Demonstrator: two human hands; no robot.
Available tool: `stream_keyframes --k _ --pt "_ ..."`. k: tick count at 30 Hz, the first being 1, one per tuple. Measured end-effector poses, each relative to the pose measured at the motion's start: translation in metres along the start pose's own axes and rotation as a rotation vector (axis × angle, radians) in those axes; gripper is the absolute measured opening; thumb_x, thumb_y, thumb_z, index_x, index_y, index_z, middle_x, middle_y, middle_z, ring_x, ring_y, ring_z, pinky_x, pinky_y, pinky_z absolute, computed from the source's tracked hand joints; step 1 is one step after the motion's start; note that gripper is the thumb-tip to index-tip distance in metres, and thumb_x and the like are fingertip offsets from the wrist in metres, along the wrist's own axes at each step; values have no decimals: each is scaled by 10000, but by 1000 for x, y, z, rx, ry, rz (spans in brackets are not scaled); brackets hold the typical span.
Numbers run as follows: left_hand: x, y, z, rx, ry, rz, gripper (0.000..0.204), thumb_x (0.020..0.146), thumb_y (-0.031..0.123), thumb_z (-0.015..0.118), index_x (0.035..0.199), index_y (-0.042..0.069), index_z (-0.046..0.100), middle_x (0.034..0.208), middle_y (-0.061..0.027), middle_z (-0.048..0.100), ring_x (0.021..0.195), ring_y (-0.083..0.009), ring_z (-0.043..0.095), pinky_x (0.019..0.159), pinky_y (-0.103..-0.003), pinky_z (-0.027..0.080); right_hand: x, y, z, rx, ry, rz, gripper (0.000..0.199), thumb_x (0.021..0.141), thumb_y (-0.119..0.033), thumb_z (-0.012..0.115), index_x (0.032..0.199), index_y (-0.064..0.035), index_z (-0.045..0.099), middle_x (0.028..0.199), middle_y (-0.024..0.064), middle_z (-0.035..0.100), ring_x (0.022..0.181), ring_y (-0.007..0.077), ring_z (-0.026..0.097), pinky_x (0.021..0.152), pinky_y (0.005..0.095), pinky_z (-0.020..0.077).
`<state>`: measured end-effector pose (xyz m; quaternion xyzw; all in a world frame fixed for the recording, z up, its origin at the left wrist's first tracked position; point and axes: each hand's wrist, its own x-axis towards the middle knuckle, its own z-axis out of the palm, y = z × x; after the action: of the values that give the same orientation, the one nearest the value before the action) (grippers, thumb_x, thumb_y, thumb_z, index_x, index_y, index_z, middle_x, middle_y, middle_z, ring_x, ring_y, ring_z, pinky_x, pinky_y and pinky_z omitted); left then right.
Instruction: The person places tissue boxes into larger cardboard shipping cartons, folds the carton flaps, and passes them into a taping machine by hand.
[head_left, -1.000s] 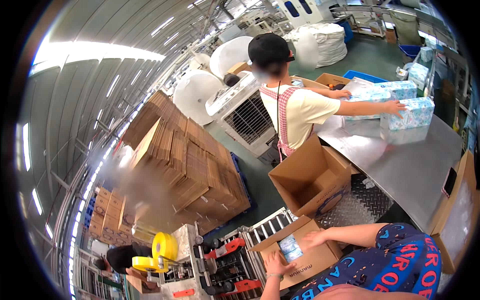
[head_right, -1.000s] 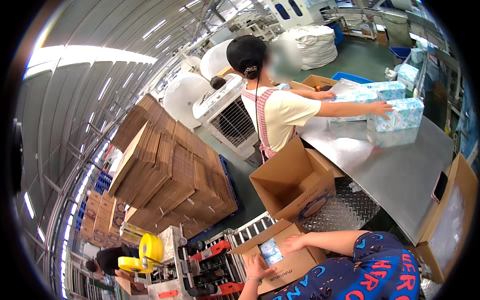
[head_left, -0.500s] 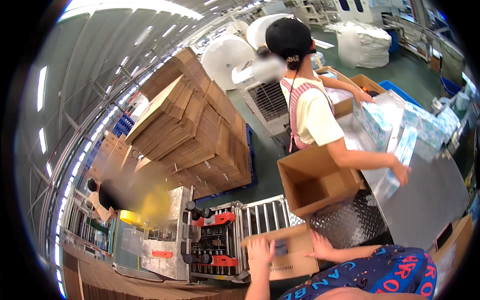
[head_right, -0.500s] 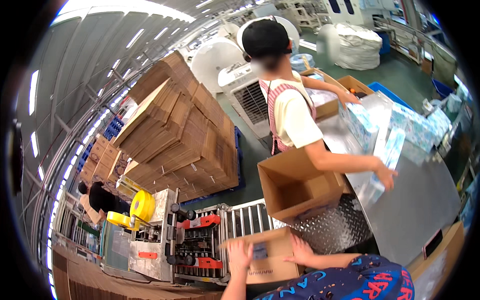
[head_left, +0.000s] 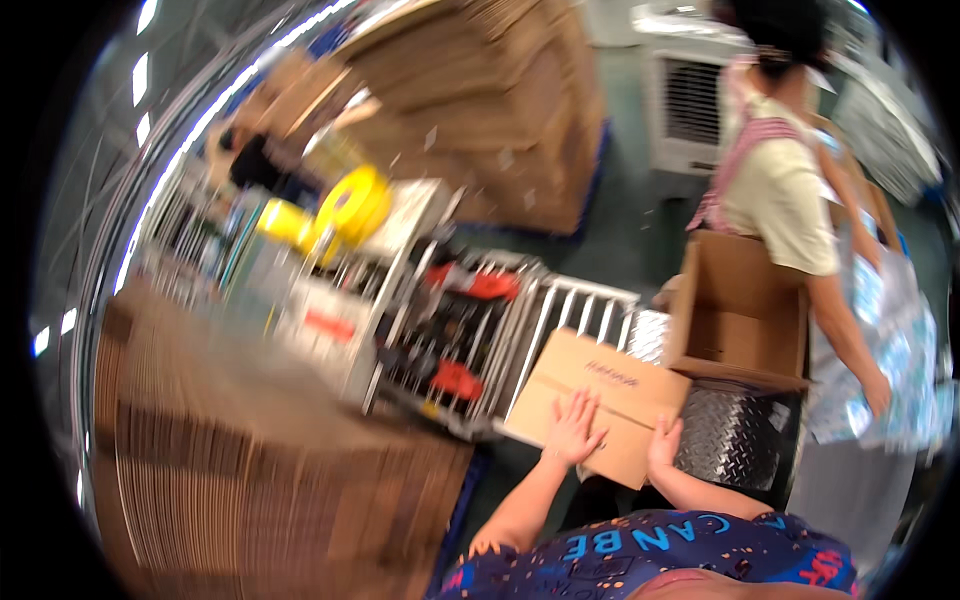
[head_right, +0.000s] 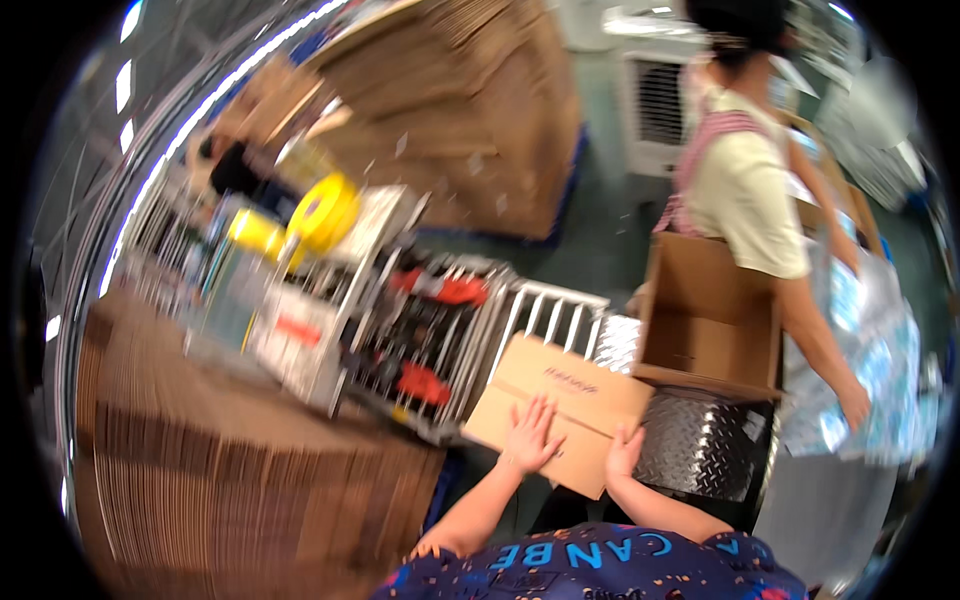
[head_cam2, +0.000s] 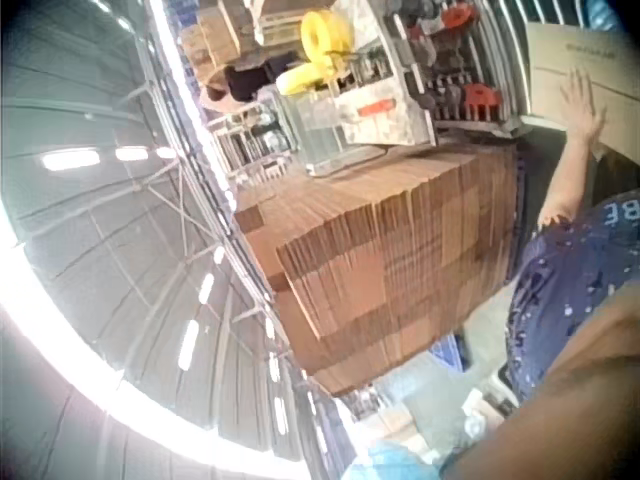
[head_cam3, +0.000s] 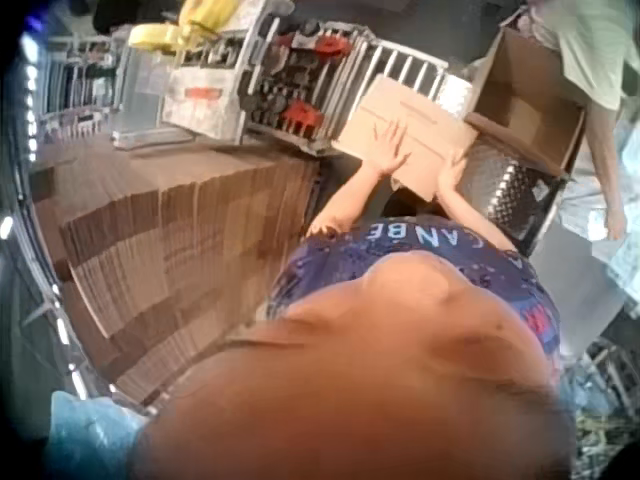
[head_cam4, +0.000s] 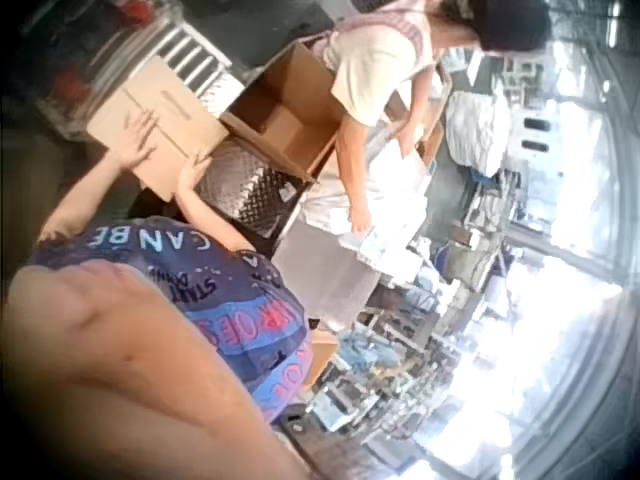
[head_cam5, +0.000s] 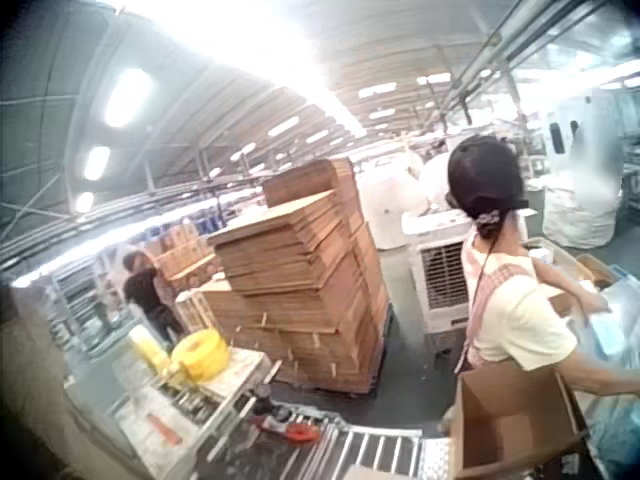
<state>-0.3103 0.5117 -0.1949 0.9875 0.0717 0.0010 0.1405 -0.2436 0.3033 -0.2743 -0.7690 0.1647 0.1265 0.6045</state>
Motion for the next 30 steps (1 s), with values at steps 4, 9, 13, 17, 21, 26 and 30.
stream_keyframes --k 4,9,13,17,21,26,30 --pt "10 -53 -20 57 -65 92 772 951 571 478 1575 159 286 1648 -124 220 1526 -274 200 1165 -679 80 -33 4 53 93 138 68 653 1023 -415 527 1462 28 333 1409 272 475 1261 370 511 1050 417 403" --pt "33 -135 -35 85 -59 -38 786 952 580 459 1585 162 253 1655 -115 201 1537 -263 158 1144 -722 76 -3 -45 139 8 -3 -23 626 1039 -379 504 1484 18 315 1435 247 464 1306 356 478 1086 405 376" --pt "75 -198 -44 131 2 -158 774 956 555 457 1587 158 247 1658 -116 195 1535 -260 166 1140 -730 78 35 -70 221 52 -151 -218 639 1045 -323 495 1525 18 248 1503 247 408 1381 364 413 1142 408 319" --pt "95 -264 -63 126 104 -197 726 971 532 441 1562 130 314 1643 -119 242 1529 -268 192 1197 -630 93 52 -93 296 -137 -148 -364 666 1044 -288 484 1530 62 194 1508 284 390 1394 383 404 1148 416 316" --pt "90 -314 -77 111 81 -233 689 1001 495 403 1558 99 314 1639 -119 256 1539 -253 157 1236 -525 74 36 -117 347 -189 -233 -315 725 1029 -301 510 1533 80 154 1500 312 381 1366 399 433 1143 419 333" --pt "45 -321 -114 299 33 -380 675 979 423 489 1489 -6 382 1596 -136 346 1533 -246 171 1228 -536 118 31 -150 376 -273 -793 224 887 964 -652 462 1611 -179 82 1660 135 150 1517 357 159 1151 671 177" --pt "-38 -278 -205 256 392 -220 436 845 276 684 1234 88 621 1572 -117 392 1498 -285 274 1206 -550 154 98 -143 323 -194 -971 178 845 899 -734 509 1552 -228 329 1587 69 345 1452 275 311 1090 716 224"
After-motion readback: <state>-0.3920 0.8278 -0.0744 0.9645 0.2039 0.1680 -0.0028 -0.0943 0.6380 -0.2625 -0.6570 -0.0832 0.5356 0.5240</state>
